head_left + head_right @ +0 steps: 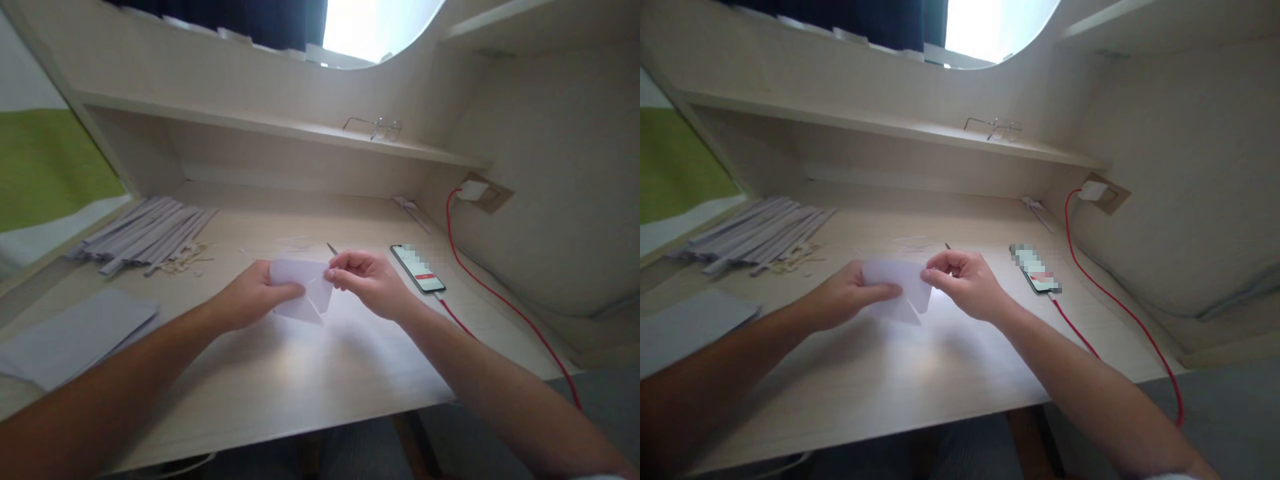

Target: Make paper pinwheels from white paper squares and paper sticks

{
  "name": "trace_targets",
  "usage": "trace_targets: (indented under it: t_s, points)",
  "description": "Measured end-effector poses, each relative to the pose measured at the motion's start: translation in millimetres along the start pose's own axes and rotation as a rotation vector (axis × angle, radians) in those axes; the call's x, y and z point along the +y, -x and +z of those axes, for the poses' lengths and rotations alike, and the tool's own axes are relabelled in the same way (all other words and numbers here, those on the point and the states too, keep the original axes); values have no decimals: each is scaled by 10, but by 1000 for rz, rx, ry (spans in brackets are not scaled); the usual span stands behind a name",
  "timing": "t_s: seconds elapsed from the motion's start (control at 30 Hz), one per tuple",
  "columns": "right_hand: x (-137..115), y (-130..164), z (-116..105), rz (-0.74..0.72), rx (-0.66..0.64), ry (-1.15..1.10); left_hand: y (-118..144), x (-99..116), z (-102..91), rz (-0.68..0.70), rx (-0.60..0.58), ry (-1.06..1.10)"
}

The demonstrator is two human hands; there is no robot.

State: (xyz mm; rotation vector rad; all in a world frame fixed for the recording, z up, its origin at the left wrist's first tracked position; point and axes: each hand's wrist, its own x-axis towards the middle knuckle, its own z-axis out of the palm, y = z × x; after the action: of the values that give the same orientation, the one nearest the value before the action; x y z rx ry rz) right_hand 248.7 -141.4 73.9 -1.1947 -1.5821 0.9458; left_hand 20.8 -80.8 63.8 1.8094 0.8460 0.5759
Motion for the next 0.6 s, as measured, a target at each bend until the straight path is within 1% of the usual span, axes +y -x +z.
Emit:
trace_targets:
  t_s: [0.03, 0.1, 0.13, 0.17, 0.23, 0.33, 0.5, 0.6]
  points:
    - [0, 8, -19, 11, -4, 10, -9, 39, -7, 35, 43, -47]
    - [16, 22, -41, 47, -29, 35, -8, 111, -7, 142, 188, -164]
    - [32, 35, -40, 66, -50, 42, 2, 138, 4, 198, 224, -233]
    - [53, 52, -30, 82, -75, 45, 19, 155, 24, 243, 230, -301]
    - [103, 99, 15, 99, -114, 49, 60, 158, 79, 273, 153, -410]
    - [180, 164, 102, 96, -135, 62, 107, 87, 158, 238, 72, -488]
    - [279, 165, 152, 80, -175, 90, 68, -111, 206, 132, -1, -437]
    - [353, 136, 139, 87, -119, 112, 22, -195, 215, 108, 9, -441]
